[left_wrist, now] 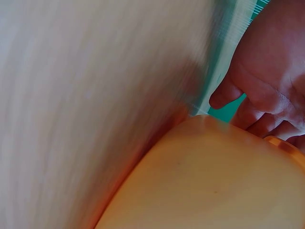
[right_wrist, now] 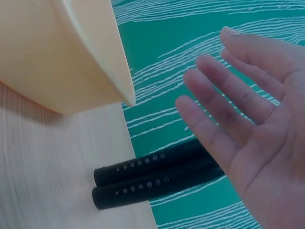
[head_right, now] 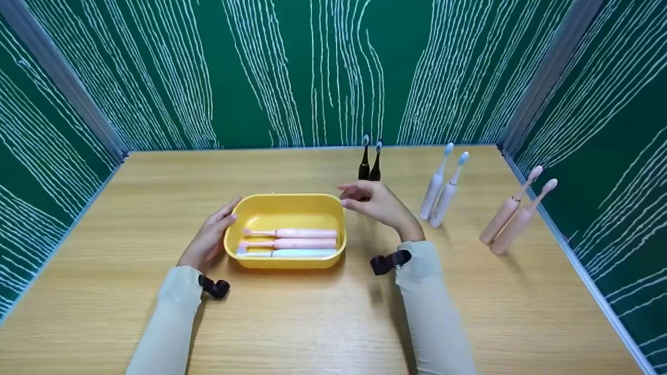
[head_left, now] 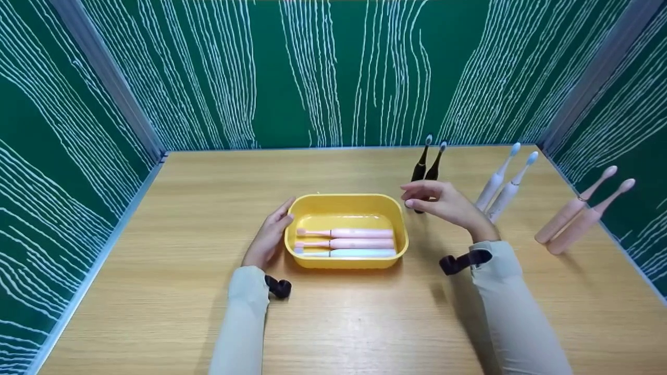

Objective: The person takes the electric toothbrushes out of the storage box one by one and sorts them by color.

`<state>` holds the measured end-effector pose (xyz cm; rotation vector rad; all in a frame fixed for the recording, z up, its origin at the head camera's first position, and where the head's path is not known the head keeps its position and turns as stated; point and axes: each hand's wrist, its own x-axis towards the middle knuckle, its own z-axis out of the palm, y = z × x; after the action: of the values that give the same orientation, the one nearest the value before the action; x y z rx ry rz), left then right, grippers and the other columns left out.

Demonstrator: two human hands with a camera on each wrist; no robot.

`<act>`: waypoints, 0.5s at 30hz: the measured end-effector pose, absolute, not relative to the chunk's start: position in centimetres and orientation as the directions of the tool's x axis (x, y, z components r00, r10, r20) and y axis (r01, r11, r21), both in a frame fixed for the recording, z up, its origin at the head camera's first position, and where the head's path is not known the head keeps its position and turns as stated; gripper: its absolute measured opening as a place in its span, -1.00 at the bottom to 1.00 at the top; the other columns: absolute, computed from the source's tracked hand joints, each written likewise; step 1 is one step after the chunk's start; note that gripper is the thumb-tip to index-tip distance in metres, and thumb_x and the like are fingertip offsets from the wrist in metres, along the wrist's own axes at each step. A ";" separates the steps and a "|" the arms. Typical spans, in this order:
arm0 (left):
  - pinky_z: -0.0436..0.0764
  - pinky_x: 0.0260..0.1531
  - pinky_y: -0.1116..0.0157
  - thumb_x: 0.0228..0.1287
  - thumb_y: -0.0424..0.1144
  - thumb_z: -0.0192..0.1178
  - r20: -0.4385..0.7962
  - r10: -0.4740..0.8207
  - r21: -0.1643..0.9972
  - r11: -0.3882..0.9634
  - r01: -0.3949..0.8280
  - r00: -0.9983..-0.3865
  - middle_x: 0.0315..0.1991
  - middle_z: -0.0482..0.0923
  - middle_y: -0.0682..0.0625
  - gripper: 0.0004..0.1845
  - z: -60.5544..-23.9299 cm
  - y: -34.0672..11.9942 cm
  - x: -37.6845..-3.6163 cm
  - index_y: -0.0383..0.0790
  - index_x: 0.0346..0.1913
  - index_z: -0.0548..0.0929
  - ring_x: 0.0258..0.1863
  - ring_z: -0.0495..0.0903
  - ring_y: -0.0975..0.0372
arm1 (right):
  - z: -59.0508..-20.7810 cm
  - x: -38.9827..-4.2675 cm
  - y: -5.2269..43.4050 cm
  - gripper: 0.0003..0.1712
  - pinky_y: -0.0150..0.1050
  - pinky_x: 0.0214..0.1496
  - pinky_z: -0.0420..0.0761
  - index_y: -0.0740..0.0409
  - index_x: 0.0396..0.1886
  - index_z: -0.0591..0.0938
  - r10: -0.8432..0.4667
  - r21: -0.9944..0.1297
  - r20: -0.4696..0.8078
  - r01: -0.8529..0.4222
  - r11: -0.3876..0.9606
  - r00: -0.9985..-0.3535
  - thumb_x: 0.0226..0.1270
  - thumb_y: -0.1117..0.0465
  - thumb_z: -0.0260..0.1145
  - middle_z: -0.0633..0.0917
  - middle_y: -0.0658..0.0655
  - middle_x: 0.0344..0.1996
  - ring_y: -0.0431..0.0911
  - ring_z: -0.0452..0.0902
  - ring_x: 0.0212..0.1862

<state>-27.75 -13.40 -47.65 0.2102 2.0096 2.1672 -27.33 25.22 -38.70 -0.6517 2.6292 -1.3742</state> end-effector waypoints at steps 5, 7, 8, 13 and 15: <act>-0.07 0.53 0.18 0.47 -0.34 -0.15 -0.026 0.222 0.997 -0.062 -0.041 -0.975 0.53 -0.01 -0.12 -0.44 -47.6 -13.4 -27.7 -0.29 0.48 0.10 0.53 -0.08 0.10 | -38.6 -27.8 24.1 -0.53 -0.44 -0.02 0.61 0.07 0.18 0.57 -0.452 -0.810 0.051 -0.301 0.503 -0.891 0.31 0.03 0.30 0.67 0.20 0.00 -0.06 0.57 -0.03; -0.07 0.53 0.19 0.47 -0.34 -0.15 -0.026 0.224 0.997 -0.064 -0.041 -0.974 0.53 -0.01 -0.12 -0.44 -47.6 -13.4 -27.7 -0.29 0.48 0.10 0.53 -0.08 0.11 | -38.6 -28.0 23.8 -0.52 -0.47 -0.01 0.60 0.09 0.18 0.58 -0.467 -0.809 0.043 -0.305 0.502 -0.883 0.30 0.04 0.31 0.67 0.23 0.01 -0.06 0.58 -0.02; -0.07 0.53 0.19 0.47 -0.34 -0.15 -0.026 0.226 0.997 -0.066 -0.042 -0.974 0.53 -0.01 -0.12 -0.44 -47.6 -13.4 -27.7 -0.29 0.48 0.10 0.53 -0.08 0.11 | -38.6 -28.1 23.6 -0.51 -0.48 -0.01 0.60 0.12 0.17 0.58 -0.478 -0.808 0.044 -0.312 0.500 -0.877 0.30 0.05 0.32 0.67 0.26 0.01 -0.05 0.59 -0.02; -0.07 0.53 0.18 0.48 -0.33 -0.14 -0.024 0.229 0.997 -0.070 -0.041 -0.973 0.53 0.00 -0.13 -0.45 -47.6 -13.5 -27.7 -0.27 0.48 0.12 0.53 -0.08 0.10 | -38.7 -28.6 22.7 -0.52 -0.44 0.02 0.62 0.26 0.18 0.56 -0.521 -0.805 0.017 -0.321 0.499 -0.854 0.31 0.15 0.31 0.66 0.32 0.02 0.02 0.62 0.01; -0.07 0.53 0.18 0.48 -0.33 -0.14 -0.025 0.229 0.997 -0.072 -0.043 -0.973 0.53 0.00 -0.13 -0.44 -47.6 -13.5 -27.7 -0.27 0.48 0.12 0.53 -0.08 0.09 | -38.6 -28.7 22.3 -0.52 -0.32 0.08 0.63 0.27 0.18 0.55 -0.532 -0.798 -0.006 -0.316 0.513 -0.847 0.31 0.17 0.30 0.66 0.30 0.03 0.05 0.61 0.05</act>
<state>-27.66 -13.49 -47.59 0.2049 2.0030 2.1627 -28.74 22.28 -38.56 -0.7177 2.5054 -1.2455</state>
